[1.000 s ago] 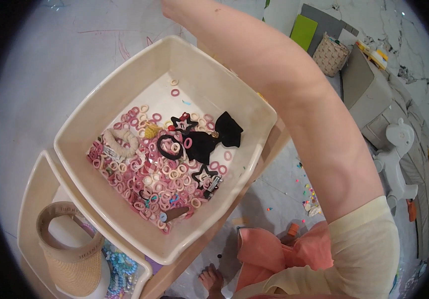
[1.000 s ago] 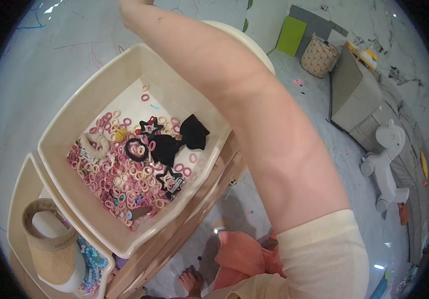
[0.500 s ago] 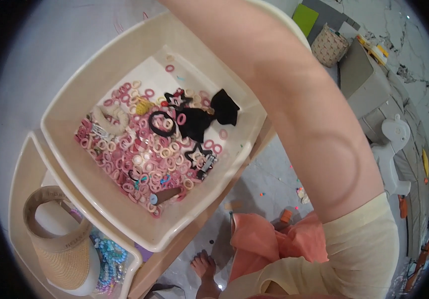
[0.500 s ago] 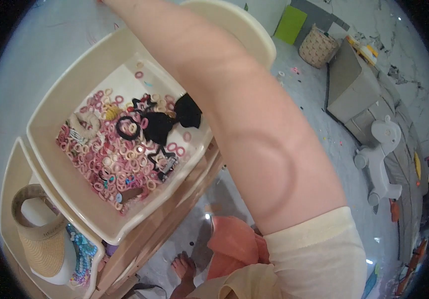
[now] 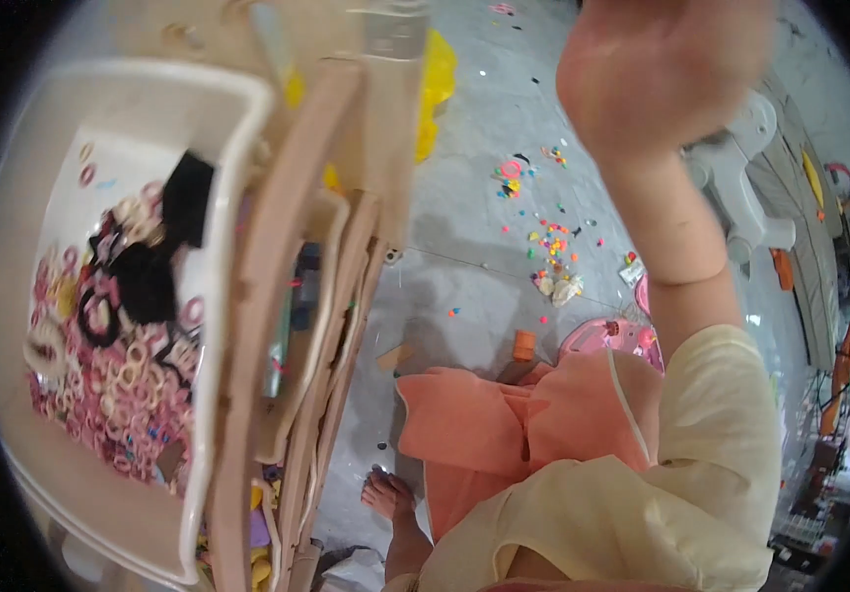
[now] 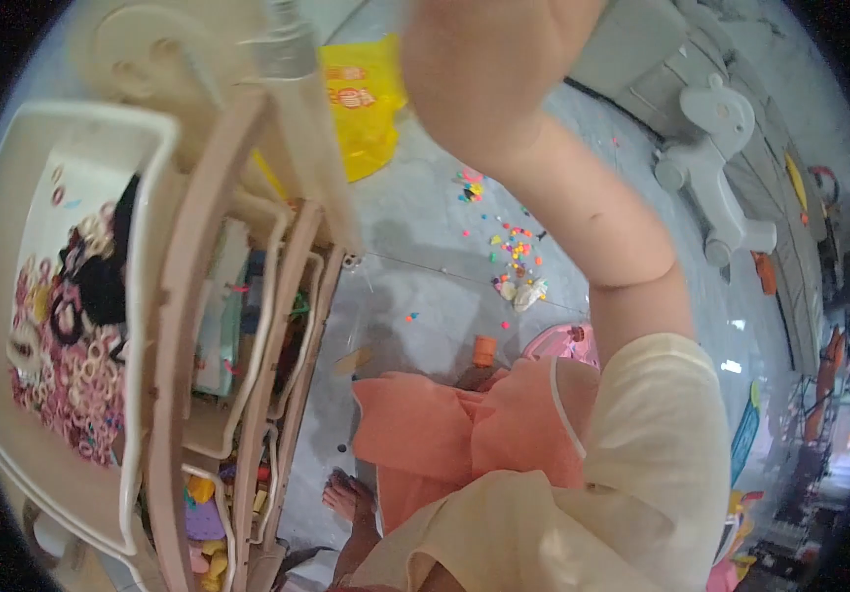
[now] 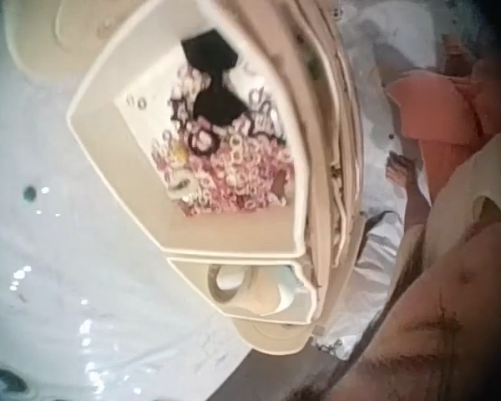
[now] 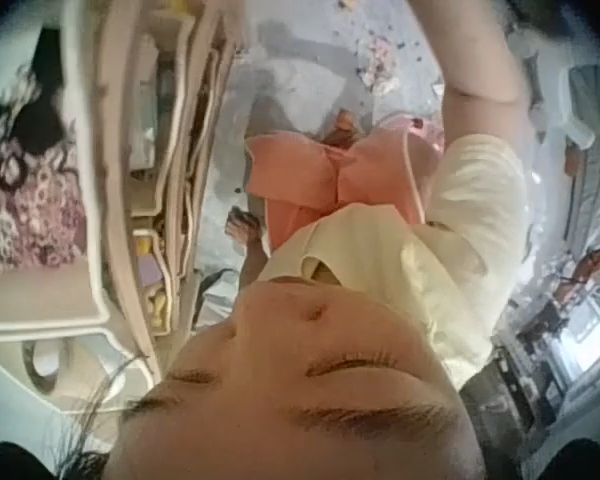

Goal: The person cleans up the floor by picking up scattered toys, beads, and small accessories and putting them into a yellow plastic bag and shelf storage bins by hand.

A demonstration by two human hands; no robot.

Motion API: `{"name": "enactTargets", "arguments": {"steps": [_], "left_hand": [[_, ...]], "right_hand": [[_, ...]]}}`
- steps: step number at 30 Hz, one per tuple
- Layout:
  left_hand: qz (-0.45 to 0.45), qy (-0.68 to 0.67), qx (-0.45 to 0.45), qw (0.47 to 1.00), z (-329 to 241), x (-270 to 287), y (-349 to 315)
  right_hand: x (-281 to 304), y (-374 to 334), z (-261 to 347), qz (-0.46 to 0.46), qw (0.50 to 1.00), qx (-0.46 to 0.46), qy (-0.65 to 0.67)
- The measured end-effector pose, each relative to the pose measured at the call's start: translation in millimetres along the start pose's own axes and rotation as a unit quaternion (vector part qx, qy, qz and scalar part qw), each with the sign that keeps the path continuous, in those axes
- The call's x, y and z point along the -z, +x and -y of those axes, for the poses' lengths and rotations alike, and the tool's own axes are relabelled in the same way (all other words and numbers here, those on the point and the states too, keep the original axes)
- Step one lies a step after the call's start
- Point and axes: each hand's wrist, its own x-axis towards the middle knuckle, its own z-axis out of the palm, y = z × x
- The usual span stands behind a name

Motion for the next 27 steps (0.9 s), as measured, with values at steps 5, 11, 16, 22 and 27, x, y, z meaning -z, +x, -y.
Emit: {"name": "enactTargets", "arguments": {"steps": [5, 11, 16, 22, 27], "left_hand": [[-0.057, 0.012, -0.032, 0.998, -11.2, 8.8, 5.6], [-0.057, 0.092, -0.041, 0.993, -25.5, 10.0, -1.2], [-0.094, 0.078, -0.026, 0.992, -36.5, 2.0, 12.9], [-0.109, 0.098, 0.021, 0.989, -35.0, 8.1, 20.3], [-0.124, 0.119, 0.068, 0.983, -25.4, 13.3, 12.0]], "right_hand": [[139.4, -208.0, -140.1, -0.277, 0.821, -0.227, -0.444], [113.8, -344.5, -212.0, 0.16, 0.71, -0.436, -0.529], [135.3, -366.7, -257.5, 0.307, 0.67, -0.309, -0.601], [164.6, -445.8, -237.2, 0.334, 0.679, -0.32, -0.57], [176.4, -467.0, -135.5, 0.403, 0.654, -0.371, -0.522]]}}
